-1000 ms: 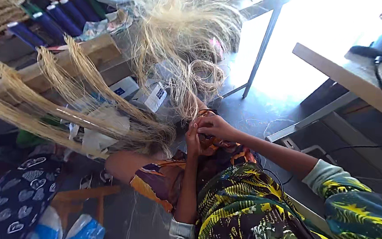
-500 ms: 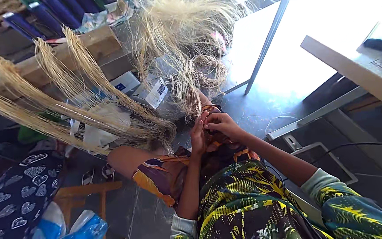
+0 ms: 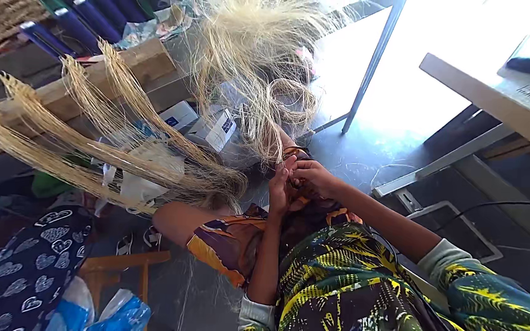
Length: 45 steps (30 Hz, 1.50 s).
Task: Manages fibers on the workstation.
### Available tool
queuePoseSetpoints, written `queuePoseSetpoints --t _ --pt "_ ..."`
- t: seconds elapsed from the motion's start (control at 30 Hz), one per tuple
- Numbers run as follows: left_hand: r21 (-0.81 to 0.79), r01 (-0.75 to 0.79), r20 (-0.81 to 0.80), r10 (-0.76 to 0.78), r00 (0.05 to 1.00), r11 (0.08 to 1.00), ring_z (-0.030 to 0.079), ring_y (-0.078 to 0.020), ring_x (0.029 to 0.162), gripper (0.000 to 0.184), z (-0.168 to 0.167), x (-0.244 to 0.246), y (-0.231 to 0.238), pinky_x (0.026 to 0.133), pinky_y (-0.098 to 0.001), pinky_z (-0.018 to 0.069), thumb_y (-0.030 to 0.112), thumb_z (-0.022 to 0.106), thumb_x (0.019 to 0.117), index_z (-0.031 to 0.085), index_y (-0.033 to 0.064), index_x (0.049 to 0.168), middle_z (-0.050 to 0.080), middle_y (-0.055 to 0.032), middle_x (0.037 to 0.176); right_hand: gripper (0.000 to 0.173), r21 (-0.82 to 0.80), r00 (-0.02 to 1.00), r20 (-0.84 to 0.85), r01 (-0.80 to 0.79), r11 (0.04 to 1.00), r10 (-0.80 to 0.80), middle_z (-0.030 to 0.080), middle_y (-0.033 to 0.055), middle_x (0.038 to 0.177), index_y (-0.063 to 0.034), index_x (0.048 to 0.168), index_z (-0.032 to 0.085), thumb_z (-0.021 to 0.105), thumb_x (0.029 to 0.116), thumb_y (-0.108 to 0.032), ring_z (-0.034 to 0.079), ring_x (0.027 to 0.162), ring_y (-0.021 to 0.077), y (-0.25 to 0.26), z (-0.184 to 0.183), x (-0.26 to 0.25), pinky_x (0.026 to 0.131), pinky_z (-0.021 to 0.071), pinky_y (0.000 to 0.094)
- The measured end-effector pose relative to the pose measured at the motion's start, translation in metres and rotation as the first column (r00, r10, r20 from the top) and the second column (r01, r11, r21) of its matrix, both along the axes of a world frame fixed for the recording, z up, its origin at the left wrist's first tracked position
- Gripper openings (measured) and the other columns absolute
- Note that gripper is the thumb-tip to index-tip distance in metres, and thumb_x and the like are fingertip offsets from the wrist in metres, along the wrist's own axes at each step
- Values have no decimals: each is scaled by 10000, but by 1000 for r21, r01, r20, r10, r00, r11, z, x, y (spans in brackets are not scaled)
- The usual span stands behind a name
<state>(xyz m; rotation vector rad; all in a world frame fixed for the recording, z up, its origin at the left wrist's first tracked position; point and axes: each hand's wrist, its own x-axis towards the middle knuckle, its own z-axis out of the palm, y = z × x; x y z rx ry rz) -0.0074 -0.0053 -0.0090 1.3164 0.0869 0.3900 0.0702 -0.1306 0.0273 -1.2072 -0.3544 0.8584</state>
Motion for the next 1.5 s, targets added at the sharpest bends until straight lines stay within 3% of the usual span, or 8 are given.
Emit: queuePoseSetpoints --t 0.17,0.77,0.9,1.03,1.17,1.23,1.37,1.5 --pt "95 -104 -2 104 995 990 594 -175 1250 442 -3 2 1 1072 -363 464 168 328 1050 665 -44 1242 644 -128 1351 187 -19 994 94 60 998 -58 598 -14 741 -51 871 629 511 1011 -86 578 674 71 -6 4 4 687 516 250" --pt "-4 -342 -28 341 939 940 636 -80 769 414 -1 4 15 731 -232 523 120 340 1065 731 -16 1067 713 -34 874 247 134 982 101 148 980 -162 702 7 872 -132 857 564 354 981 -89 668 743 97 -28 6 28 702 568 284" --pt "2 -505 -177 497 850 863 626 -95 728 413 3 2 35 690 -241 515 134 342 1086 717 -35 1049 686 -41 823 216 172 994 -22 111 979 -109 418 -73 608 -171 878 508 366 1035 -127 333 451 14 -28 6 27 438 299 165" --pt "152 -620 -322 631 706 770 601 -136 850 356 5 -8 59 739 -278 476 152 392 1098 683 -45 1152 662 -105 967 202 124 992 -44 125 984 -120 363 -74 568 -155 904 513 379 1053 -127 292 420 18 -25 6 20 417 276 169" --pt "448 -327 -377 508 775 832 580 -348 1169 549 32 -40 64 986 -499 472 241 552 1038 434 -45 1492 571 -294 1316 183 18 970 185 155 988 -156 395 -56 583 -78 982 550 409 1079 -144 349 439 30 -16 7 6 445 340 186" --pt "554 -231 -400 499 769 800 618 -285 1079 572 67 -59 51 919 -455 484 304 528 1052 434 -36 1503 640 -244 1233 186 -19 934 328 157 987 -142 416 -41 624 -34 1012 569 425 1074 -134 384 488 44 -12 10 -3 500 373 215" --pt "746 -175 -248 512 823 643 626 -192 1050 413 127 -86 25 921 -398 493 348 553 1030 690 50 1282 666 -116 1133 171 15 919 374 132 991 -128 437 -56 630 -47 1014 589 466 1068 -152 396 499 25 -9 16 -20 504 375 205" --pt "769 -179 -132 427 895 614 656 -138 902 259 129 -73 0 818 -354 529 262 607 995 776 72 1045 699 -50 957 170 79 928 364 59 995 -84 462 -70 669 -46 1027 580 457 1067 -157 414 519 5 -13 25 -33 501 373 181"
